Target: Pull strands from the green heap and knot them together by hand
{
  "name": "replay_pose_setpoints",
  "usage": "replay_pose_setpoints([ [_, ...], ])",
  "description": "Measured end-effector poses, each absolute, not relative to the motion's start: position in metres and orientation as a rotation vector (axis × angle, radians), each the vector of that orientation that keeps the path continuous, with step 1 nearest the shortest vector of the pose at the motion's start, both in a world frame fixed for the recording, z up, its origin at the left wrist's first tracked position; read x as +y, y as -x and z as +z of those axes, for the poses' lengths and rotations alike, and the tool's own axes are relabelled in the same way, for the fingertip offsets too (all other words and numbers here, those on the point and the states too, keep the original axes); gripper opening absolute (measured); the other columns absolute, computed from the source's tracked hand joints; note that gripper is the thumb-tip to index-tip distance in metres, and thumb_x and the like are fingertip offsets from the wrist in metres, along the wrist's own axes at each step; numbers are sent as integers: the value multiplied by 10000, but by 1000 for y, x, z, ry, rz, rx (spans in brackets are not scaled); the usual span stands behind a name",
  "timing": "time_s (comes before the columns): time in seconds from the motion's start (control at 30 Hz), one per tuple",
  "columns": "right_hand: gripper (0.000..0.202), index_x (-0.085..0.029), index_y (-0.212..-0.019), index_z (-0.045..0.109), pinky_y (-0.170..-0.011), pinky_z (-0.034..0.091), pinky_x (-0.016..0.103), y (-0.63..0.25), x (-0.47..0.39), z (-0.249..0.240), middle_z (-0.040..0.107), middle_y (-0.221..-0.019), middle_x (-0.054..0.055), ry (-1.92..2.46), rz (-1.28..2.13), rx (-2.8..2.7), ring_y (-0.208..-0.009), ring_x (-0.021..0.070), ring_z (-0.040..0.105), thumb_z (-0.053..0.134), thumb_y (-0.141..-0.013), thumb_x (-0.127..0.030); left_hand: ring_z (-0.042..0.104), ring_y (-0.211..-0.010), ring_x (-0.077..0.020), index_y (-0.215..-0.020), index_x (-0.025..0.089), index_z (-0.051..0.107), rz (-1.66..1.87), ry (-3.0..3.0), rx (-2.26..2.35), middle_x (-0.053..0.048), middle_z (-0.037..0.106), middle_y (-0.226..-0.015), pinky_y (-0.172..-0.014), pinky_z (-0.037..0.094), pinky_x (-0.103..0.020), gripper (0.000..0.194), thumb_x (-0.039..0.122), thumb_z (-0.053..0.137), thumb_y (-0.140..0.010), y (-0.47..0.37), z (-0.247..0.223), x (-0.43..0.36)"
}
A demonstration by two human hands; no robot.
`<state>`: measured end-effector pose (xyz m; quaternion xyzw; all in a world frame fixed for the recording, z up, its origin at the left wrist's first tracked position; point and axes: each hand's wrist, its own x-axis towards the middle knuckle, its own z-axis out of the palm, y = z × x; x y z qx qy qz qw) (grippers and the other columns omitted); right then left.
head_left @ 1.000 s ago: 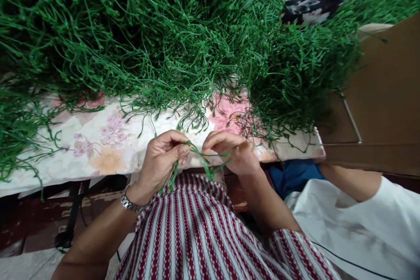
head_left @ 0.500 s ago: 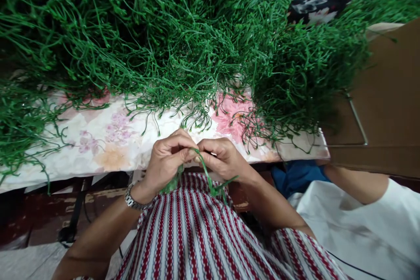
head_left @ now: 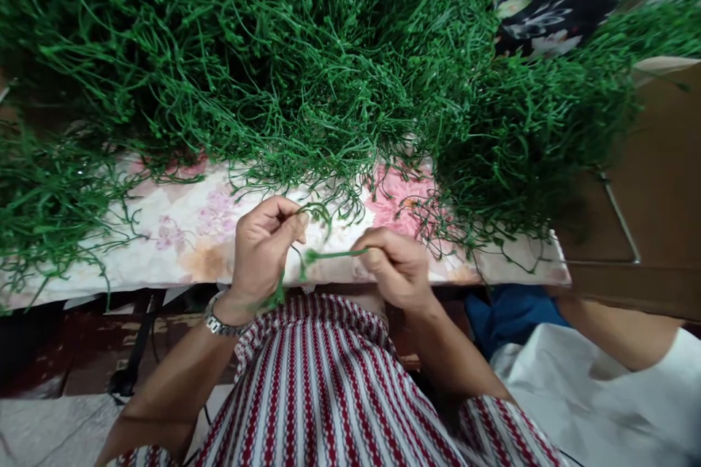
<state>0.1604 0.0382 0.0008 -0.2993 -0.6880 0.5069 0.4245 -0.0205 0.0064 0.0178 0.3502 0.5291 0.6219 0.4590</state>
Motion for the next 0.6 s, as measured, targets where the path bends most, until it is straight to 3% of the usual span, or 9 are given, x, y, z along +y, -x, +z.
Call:
replay_pose_setpoints([
  [0.17,122,-192,-862,604,-406,296,207,-176,30,33,415,-549,-44,646,758,-1397,-425,72,356,485,-860,-220,430,-589,-87,-609,158,560,1606,-1211,1590,31,466,-618,-553,333,-223,112,138,627,-695,18,5,7],
  [0.33,200,-148,-990,560,-494,416,239,-158,16,37,587,-713,27,608,427,-2219,-588,114,516,556,-838,-277,426,-574,-87,-633,162,561,1546,-1171,1543,34,471,-616,-545,345,-218,95,152,619,-708,7,6,5],
  [0.47,203,-120,-952,563,-600,456,260,-141,22,15,607,-796,70,891,475,-2426,-747,156,576,499,-872,-294,444,-570,-84,-662,162,586,1486,-1042,1490,34,515,-614,-547,358,-207,66,175,634,-705,-2,5,2],
  [0.6,148,-147,-884,583,-664,456,251,-141,31,-1,612,-813,55,919,717,-2419,-744,131,570,453,-882,-219,474,-563,-75,-648,149,610,1468,-824,1352,31,558,-611,-550,377,-190,65,160,675,-645,-3,1,4],
])
